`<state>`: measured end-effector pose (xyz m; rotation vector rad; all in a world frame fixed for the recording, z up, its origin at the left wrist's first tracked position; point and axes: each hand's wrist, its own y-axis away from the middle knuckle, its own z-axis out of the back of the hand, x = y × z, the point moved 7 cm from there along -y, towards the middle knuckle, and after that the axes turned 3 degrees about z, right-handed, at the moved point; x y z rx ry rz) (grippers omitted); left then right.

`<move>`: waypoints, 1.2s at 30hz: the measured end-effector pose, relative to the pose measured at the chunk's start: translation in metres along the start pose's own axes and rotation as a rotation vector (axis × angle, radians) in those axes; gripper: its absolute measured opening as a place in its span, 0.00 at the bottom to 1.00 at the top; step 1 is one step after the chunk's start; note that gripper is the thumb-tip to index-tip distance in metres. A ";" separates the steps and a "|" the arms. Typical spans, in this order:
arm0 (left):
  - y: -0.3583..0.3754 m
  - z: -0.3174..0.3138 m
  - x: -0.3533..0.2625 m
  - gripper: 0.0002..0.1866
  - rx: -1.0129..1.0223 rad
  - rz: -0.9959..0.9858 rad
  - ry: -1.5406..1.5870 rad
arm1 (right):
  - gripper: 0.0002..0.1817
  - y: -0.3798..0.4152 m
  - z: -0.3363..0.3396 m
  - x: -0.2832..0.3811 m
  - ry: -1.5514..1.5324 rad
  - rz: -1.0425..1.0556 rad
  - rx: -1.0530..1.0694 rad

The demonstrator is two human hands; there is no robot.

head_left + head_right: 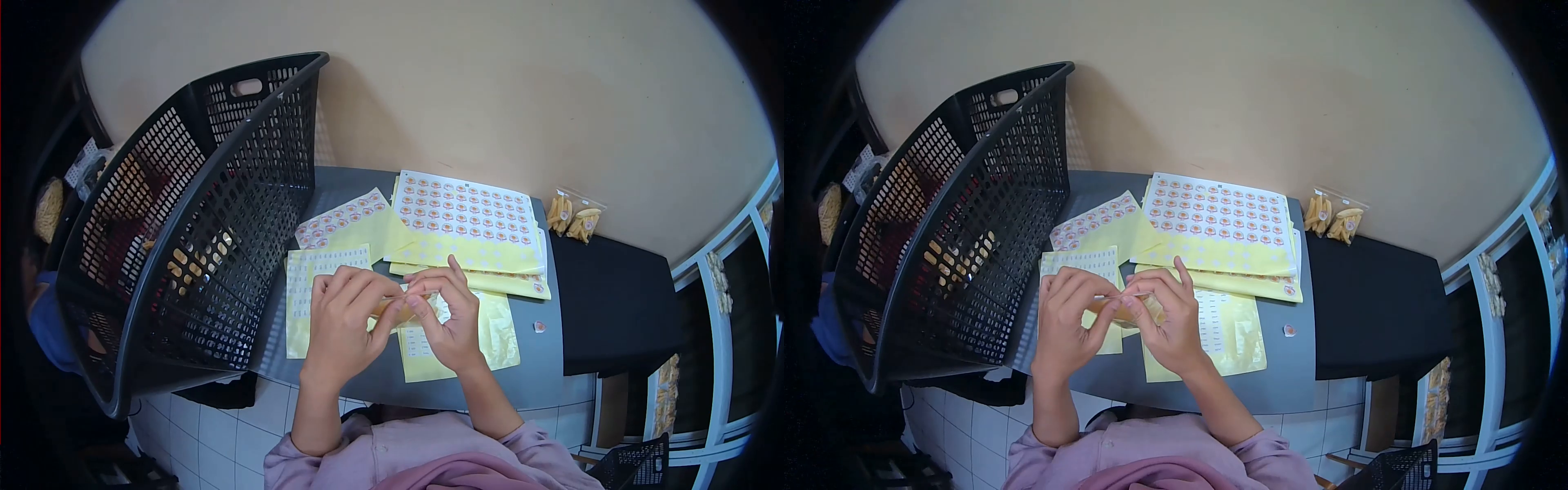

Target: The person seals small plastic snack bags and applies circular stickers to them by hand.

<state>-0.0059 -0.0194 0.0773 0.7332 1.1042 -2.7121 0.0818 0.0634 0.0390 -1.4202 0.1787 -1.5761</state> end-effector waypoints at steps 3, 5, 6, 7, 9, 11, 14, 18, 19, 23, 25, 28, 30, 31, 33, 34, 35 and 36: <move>0.001 -0.001 0.001 0.05 -0.008 -0.007 -0.056 | 0.02 -0.002 0.001 0.002 -0.023 0.002 -0.003; 0.001 0.003 0.002 0.05 -0.042 0.005 -0.081 | 0.02 -0.002 0.004 0.001 -0.129 -0.029 -0.038; 0.001 0.004 0.003 0.05 -0.043 0.006 -0.081 | 0.02 -0.002 0.004 -0.001 -0.129 -0.029 -0.037; 0.002 0.004 0.004 0.04 -0.035 0.005 -0.091 | 0.02 -0.001 0.005 -0.005 -0.115 -0.030 -0.044; 0.002 0.003 0.005 0.04 -0.025 0.005 -0.102 | 0.01 -0.001 0.005 -0.007 -0.104 -0.032 -0.050; 0.001 0.003 0.003 0.05 -0.022 0.010 -0.075 | 0.01 -0.003 0.007 -0.004 -0.036 -0.007 -0.058; -0.003 0.002 -0.003 0.05 -0.038 0.019 -0.004 | 0.00 -0.004 0.007 0.001 0.002 0.025 -0.090; -0.004 -0.003 -0.002 0.05 -0.032 -0.009 -0.026 | 0.00 -0.002 0.005 0.002 0.017 0.044 -0.097; -0.003 -0.004 -0.003 0.05 -0.030 -0.018 -0.037 | 0.01 -0.001 0.005 0.003 0.034 0.055 -0.102; 0.000 -0.004 -0.005 0.05 -0.036 -0.040 -0.076 | 0.01 0.002 0.004 0.005 0.063 0.060 -0.104; -0.001 -0.006 -0.003 0.05 -0.028 -0.042 -0.065 | 0.01 0.003 0.005 0.003 0.080 0.064 -0.104; 0.000 -0.004 0.004 0.05 -0.018 -0.029 -0.026 | 0.01 0.001 0.009 0.002 0.078 0.067 -0.100; 0.001 0.001 0.009 0.05 -0.010 -0.019 0.003 | 0.01 0.000 0.014 0.001 0.061 0.062 -0.103; 0.002 0.004 0.010 0.05 0.006 -0.025 -0.013 | 0.01 0.001 0.017 0.000 0.046 0.053 -0.107; 0.004 0.007 0.012 0.06 0.026 -0.022 -0.027 | 0.01 0.001 0.020 -0.001 0.017 0.035 -0.117; 0.005 0.008 0.012 0.07 0.028 -0.043 -0.043 | 0.01 0.001 0.020 -0.001 0.016 0.027 -0.112; 0.006 0.009 0.011 0.08 0.030 -0.065 -0.060 | 0.01 0.001 0.019 0.000 0.012 0.035 -0.107; 0.006 0.010 0.013 0.08 0.034 -0.060 -0.059 | 0.01 0.000 0.019 0.001 0.008 0.044 -0.104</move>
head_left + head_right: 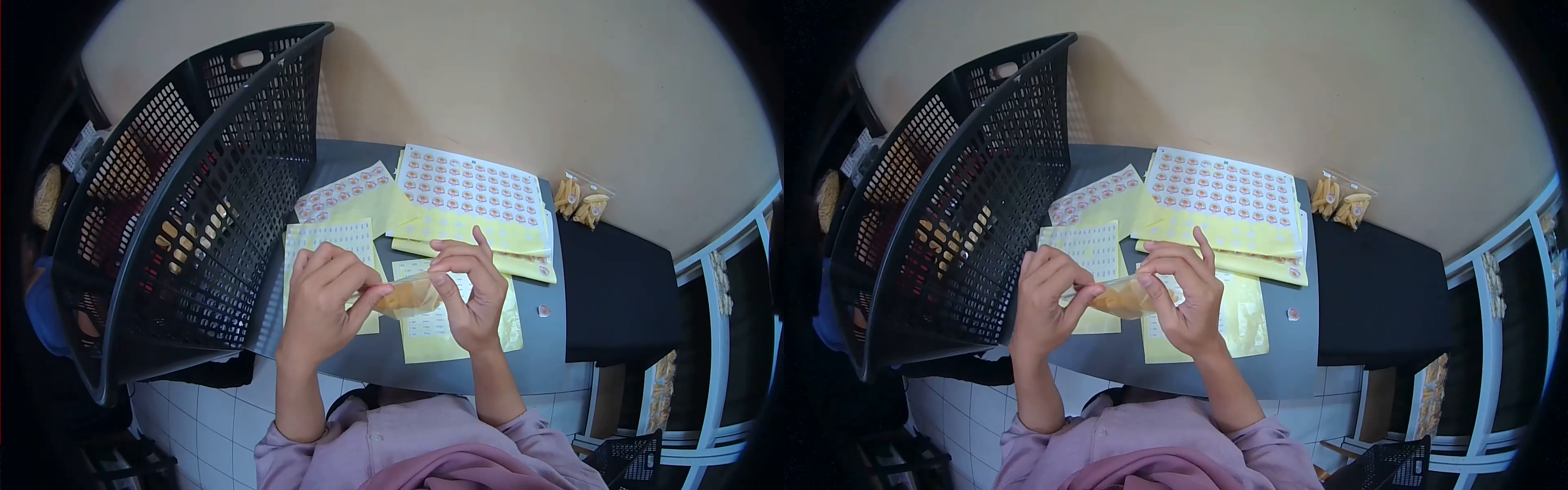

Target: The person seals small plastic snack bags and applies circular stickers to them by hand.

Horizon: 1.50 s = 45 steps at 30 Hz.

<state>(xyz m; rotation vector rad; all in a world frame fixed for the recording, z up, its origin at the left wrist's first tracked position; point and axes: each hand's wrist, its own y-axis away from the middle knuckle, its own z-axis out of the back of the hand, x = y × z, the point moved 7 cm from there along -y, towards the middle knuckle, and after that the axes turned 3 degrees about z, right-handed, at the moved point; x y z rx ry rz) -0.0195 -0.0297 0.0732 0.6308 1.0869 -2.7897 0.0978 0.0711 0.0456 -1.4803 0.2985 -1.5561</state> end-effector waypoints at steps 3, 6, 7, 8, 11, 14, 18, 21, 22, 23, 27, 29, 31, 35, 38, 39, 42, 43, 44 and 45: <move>0.001 0.003 0.003 0.12 0.006 -0.014 -0.013 | 0.01 -0.002 0.000 0.002 -0.010 0.003 0.000; 0.001 0.005 0.003 0.16 -0.015 -0.055 -0.028 | 0.02 -0.005 0.002 0.004 -0.001 0.019 0.001; 0.000 0.006 0.001 0.18 -0.033 -0.094 -0.029 | 0.02 -0.005 0.003 0.005 0.003 0.026 0.001; 0.000 0.008 -0.002 0.19 -0.050 -0.135 -0.029 | 0.02 -0.006 0.005 0.005 0.005 0.021 0.000; -0.004 0.009 -0.004 0.22 -0.071 -0.191 -0.045 | 0.02 -0.009 0.007 0.007 0.037 0.053 0.004; -0.009 0.016 0.000 0.25 -0.133 -0.192 -0.064 | 0.02 -0.011 0.008 0.011 0.032 0.075 -0.040; 0.002 0.018 0.024 0.24 -0.181 -0.130 0.048 | 0.02 -0.006 -0.002 0.010 -0.099 0.038 -0.099; 0.020 0.010 0.059 0.28 -0.293 0.139 0.703 | 0.02 -0.002 -0.009 -0.005 -0.343 -0.094 -0.189; 0.028 0.001 0.061 0.31 -0.214 0.207 0.716 | 0.02 -0.002 -0.011 -0.011 -0.449 -0.140 -0.233; 0.039 -0.007 0.062 0.34 -0.136 0.275 0.729 | 0.03 0.000 -0.018 -0.014 -0.509 -0.185 -0.196; 0.094 -0.033 0.094 0.36 0.057 0.592 0.939 | 0.10 0.007 -0.050 -0.014 -0.551 -0.202 -0.008; 0.125 -0.037 0.115 0.35 0.001 0.728 1.061 | 0.13 0.012 -0.062 -0.020 -0.623 -0.309 -0.002; 0.152 -0.034 0.133 0.32 -0.159 0.765 1.253 | 0.21 0.022 -0.072 -0.039 -0.493 -0.389 0.038; 0.192 -0.040 0.154 0.30 -0.319 0.874 1.256 | 0.22 0.053 -0.069 -0.084 -0.130 -0.400 0.101; 0.174 -0.037 0.136 0.28 -0.212 0.719 1.426 | 0.19 0.060 -0.041 -0.097 0.017 -0.397 -0.022; 0.165 -0.037 0.129 0.28 -0.216 0.661 1.449 | 0.18 0.061 -0.025 -0.101 0.057 -0.417 -0.083; 0.152 -0.057 0.122 0.29 -0.280 0.677 1.720 | 0.15 0.069 0.027 -0.114 0.136 -0.453 -0.259; 0.144 -0.067 0.120 0.29 -0.233 0.629 1.876 | 0.14 0.072 0.041 -0.116 0.185 -0.444 -0.274; 0.139 -0.075 0.117 0.29 -0.222 0.629 1.887 | 0.13 0.077 0.056 -0.115 0.235 -0.435 -0.289; 0.133 -0.086 0.110 0.30 -0.200 0.652 1.953 | 0.13 0.084 0.069 -0.115 0.274 -0.475 -0.318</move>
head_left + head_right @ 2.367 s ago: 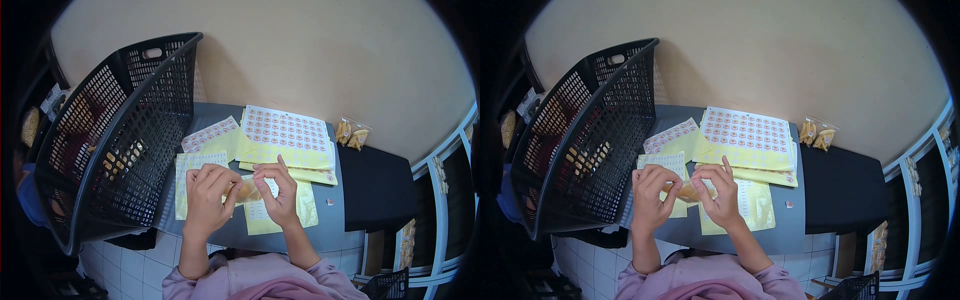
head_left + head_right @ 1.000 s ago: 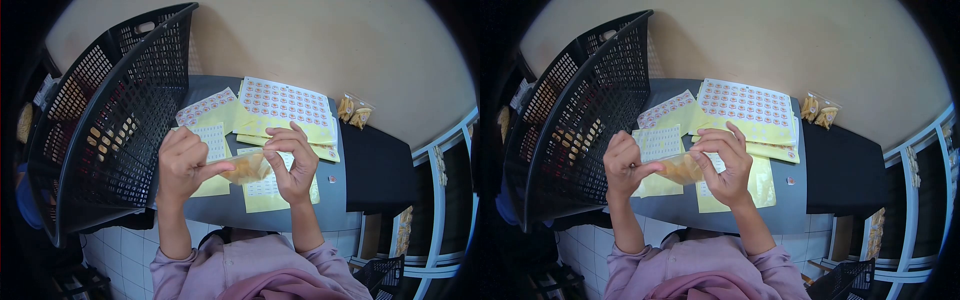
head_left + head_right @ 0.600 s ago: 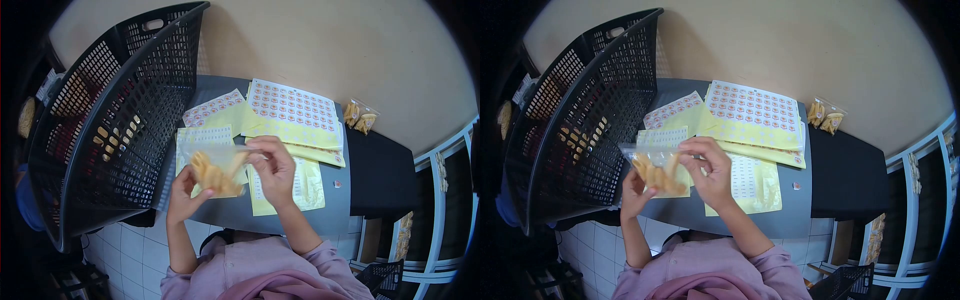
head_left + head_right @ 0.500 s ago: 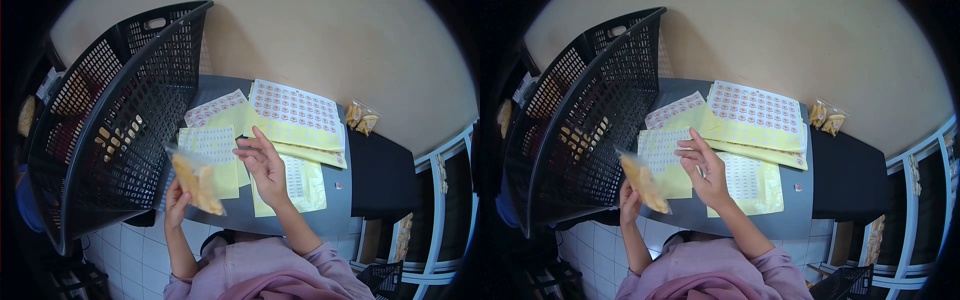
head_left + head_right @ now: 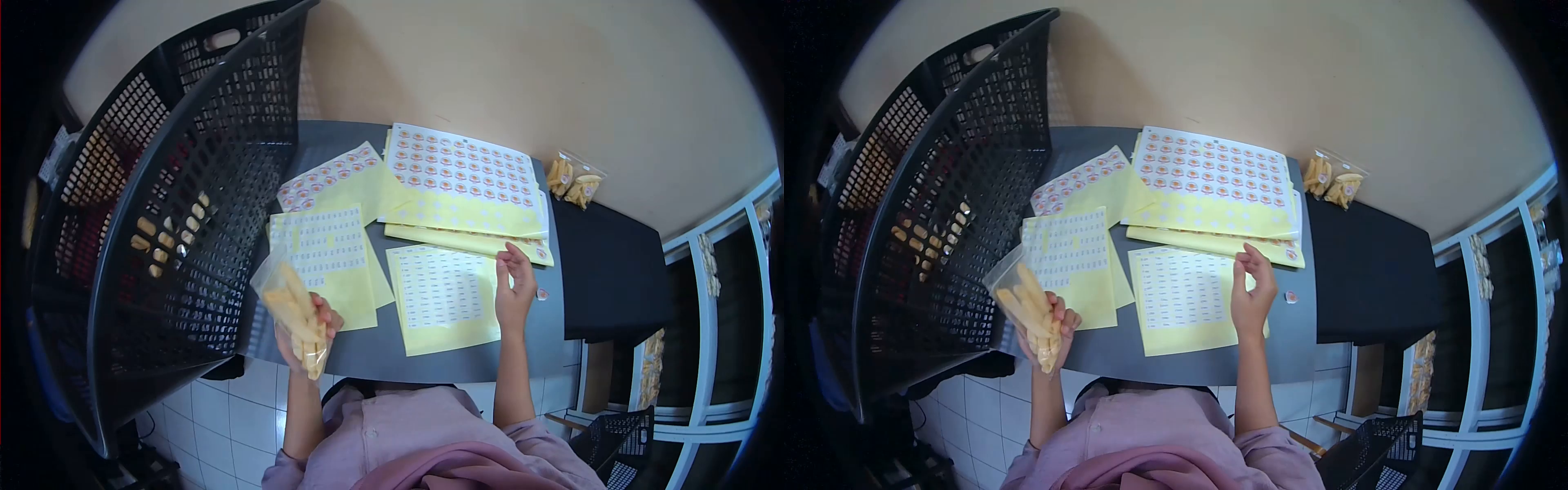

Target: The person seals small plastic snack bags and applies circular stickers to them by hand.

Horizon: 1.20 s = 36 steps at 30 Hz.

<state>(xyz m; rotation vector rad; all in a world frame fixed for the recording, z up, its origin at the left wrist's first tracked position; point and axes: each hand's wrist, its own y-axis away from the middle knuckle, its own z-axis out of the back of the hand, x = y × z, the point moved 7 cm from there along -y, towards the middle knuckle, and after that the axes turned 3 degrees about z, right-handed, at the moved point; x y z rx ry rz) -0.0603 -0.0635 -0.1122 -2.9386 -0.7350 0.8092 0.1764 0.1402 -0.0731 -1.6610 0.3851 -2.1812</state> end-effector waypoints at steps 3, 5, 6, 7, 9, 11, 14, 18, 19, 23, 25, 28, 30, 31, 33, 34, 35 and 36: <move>-0.017 -0.015 0.034 0.30 0.053 0.118 0.070 | 0.13 0.009 0.030 -0.011 0.186 -0.006 -0.028; -0.026 -0.033 0.061 0.29 0.094 0.228 0.152 | 0.14 0.015 0.040 -0.012 0.251 0.022 -0.027; -0.031 -0.040 0.072 0.28 0.109 0.268 0.152 | 0.14 0.019 0.039 -0.011 0.266 0.012 -0.005; -0.037 -0.044 0.082 0.28 0.114 0.280 0.153 | 0.13 0.021 0.039 -0.011 0.279 0.002 0.019; -0.049 -0.049 0.108 0.28 0.126 0.415 0.241 | 0.13 0.023 0.036 -0.016 0.291 -0.001 0.052; -0.063 -0.054 0.125 0.26 0.099 0.464 0.279 | 0.14 0.021 0.015 -0.011 0.384 0.018 0.254; -0.083 -0.047 0.144 0.25 -0.003 0.501 0.074 | 0.18 0.017 -0.001 -0.010 0.555 0.162 0.206; -0.086 -0.040 0.155 0.24 0.011 0.522 -0.014 | 0.23 0.016 -0.006 -0.015 0.691 0.109 0.157; -0.083 -0.042 0.156 0.24 0.035 0.542 0.078 | 0.25 0.018 -0.006 -0.016 0.674 0.095 0.174; -0.086 -0.048 0.155 0.23 0.089 0.561 0.196 | 0.27 0.026 -0.002 -0.020 0.622 0.084 0.248; -0.089 -0.043 0.157 0.23 0.065 0.570 0.167 | 0.27 0.027 0.000 -0.021 0.598 0.074 0.258; -0.090 -0.039 0.160 0.23 0.030 0.581 0.126 | 0.26 0.026 -0.002 -0.020 0.552 0.084 0.224; -0.089 -0.040 0.160 0.23 0.023 0.591 0.112 | 0.24 0.026 -0.007 -0.020 0.532 0.098 0.172; -0.088 -0.040 0.160 0.23 0.019 0.586 0.092 | 0.23 0.027 -0.009 -0.022 0.507 0.066 0.152; -0.087 -0.040 0.160 0.23 0.018 0.583 0.067 | 0.21 0.028 -0.010 -0.025 0.480 0.032 0.127; -0.088 -0.039 0.160 0.23 0.014 0.578 0.075 | 0.19 0.028 -0.010 -0.024 0.491 0.057 0.116; -0.088 -0.038 0.161 0.23 0.010 0.576 0.083 | 0.18 0.029 -0.010 -0.022 0.501 0.080 0.104; -0.088 -0.038 0.161 0.23 0.012 0.580 0.082 | 0.18 0.029 -0.011 -0.021 0.502 0.078 0.100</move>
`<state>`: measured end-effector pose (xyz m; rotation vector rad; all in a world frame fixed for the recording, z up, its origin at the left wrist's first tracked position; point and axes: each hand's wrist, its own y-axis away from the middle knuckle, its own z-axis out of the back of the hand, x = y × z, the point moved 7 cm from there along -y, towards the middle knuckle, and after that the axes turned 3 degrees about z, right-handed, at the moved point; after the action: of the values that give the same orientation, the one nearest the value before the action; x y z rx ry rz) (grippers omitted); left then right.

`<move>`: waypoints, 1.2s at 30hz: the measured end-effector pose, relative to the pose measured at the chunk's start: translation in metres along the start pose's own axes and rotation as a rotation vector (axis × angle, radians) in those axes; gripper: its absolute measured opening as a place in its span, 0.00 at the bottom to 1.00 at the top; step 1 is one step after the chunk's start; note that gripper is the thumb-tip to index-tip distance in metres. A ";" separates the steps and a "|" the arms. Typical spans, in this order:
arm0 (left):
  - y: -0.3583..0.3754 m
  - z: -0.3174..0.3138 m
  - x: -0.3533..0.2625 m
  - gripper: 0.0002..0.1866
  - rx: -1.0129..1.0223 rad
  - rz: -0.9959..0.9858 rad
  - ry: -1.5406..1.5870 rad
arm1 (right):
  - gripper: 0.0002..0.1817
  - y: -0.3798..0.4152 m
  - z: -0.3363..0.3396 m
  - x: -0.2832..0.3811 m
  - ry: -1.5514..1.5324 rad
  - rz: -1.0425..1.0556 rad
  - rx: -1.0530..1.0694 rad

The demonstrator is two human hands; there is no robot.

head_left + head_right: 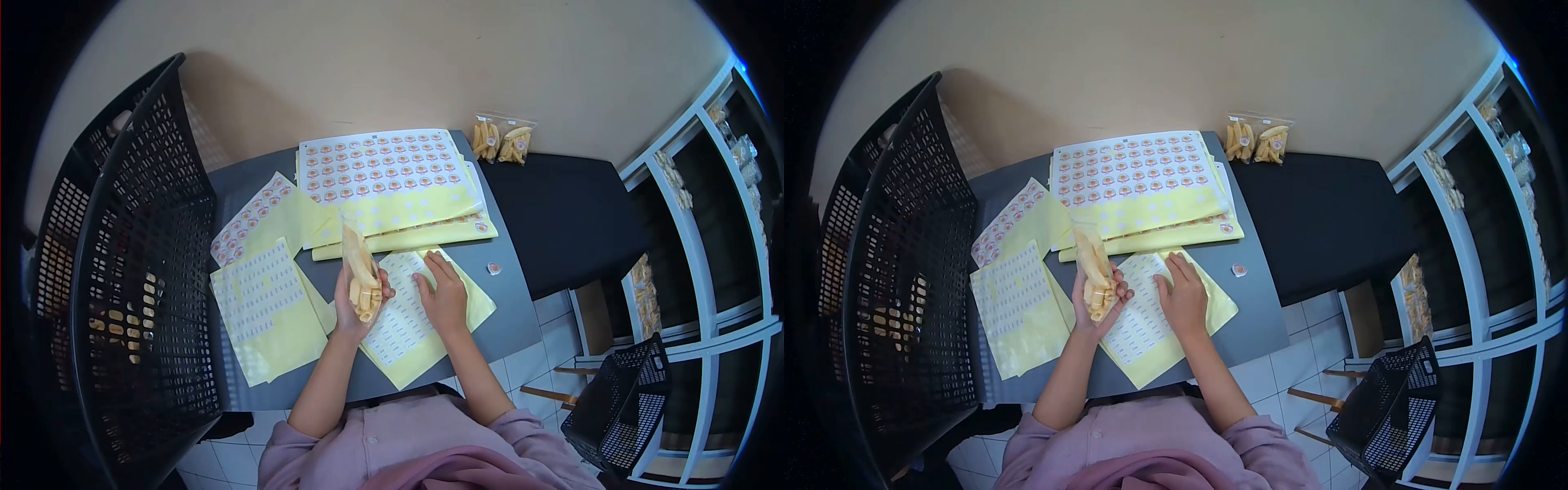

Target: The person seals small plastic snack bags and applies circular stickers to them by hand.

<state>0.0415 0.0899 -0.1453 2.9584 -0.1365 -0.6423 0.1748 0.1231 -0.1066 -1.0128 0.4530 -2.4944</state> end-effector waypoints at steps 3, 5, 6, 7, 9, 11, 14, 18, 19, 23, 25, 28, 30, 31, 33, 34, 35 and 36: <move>-0.001 -0.001 0.001 0.23 0.002 -0.004 -0.004 | 0.16 0.000 0.004 0.000 -0.033 -0.049 -0.029; 0.000 -0.001 0.000 0.23 0.008 -0.015 -0.012 | 0.14 -0.001 0.005 0.000 -0.040 -0.040 -0.046; 0.000 -0.001 -0.001 0.23 0.009 -0.015 -0.014 | 0.14 -0.001 0.004 0.000 -0.041 -0.039 -0.047; 0.000 0.000 -0.001 0.23 0.006 -0.015 -0.015 | 0.13 -0.001 0.004 0.000 -0.036 -0.025 -0.052; 0.000 -0.001 0.000 0.23 0.006 -0.013 -0.017 | 0.11 -0.001 0.004 0.000 -0.030 -0.012 -0.058; 0.000 0.002 0.000 0.23 -0.025 -0.013 -0.042 | 0.10 -0.001 0.002 0.000 0.004 -0.018 -0.042; -0.001 0.001 0.000 0.22 -0.039 -0.029 -0.079 | 0.08 -0.001 0.001 -0.002 -0.003 -0.035 -0.048; 0.003 -0.004 -0.001 0.24 0.065 -0.073 -0.133 | 0.06 -0.003 0.001 0.002 0.033 0.006 -0.038; 0.004 -0.001 0.000 0.23 -0.002 -0.071 -0.141 | 0.05 -0.004 0.001 0.002 0.021 -0.015 -0.030; 0.013 -0.015 -0.012 0.22 -0.161 -0.197 -0.285 | 0.03 -0.006 0.005 -0.007 -0.154 -0.091 -0.031; 0.022 -0.023 -0.019 0.22 -0.154 -0.212 -0.397 | 0.03 -0.006 0.005 -0.027 -0.403 -0.208 -0.069; 0.036 -0.030 -0.029 0.23 -0.143 -0.287 -0.603 | 0.03 -0.007 0.022 -0.037 -0.756 -0.307 -0.184; 0.047 -0.050 -0.040 0.24 -0.162 -0.371 -0.815 | 0.04 -0.013 0.050 -0.005 -0.955 -0.298 -0.248; 0.050 -0.057 -0.042 0.24 -0.167 -0.376 -0.817 | 0.04 -0.017 0.062 0.013 -0.960 -0.296 -0.244; 0.059 -0.076 -0.047 0.26 -0.138 -0.519 -1.049 | 0.02 -0.028 0.075 0.055 -1.032 -0.112 -0.116; 0.062 -0.082 -0.048 0.26 -0.138 -0.519 -1.053 | 0.02 -0.032 0.075 0.069 -1.027 -0.041 -0.035; 0.065 -0.088 -0.047 0.28 -0.117 -0.517 -1.060 | 0.03 -0.034 0.073 0.082 -1.039 -0.037 0.023; 0.067 -0.093 -0.046 0.30 -0.096 -0.517 -1.066 | 0.04 -0.037 0.075 0.098 -0.984 -0.002 0.052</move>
<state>0.0338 0.0372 -0.0340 2.2072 0.5649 -2.1155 0.1556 0.0971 0.0177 -1.9928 0.0645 -1.6767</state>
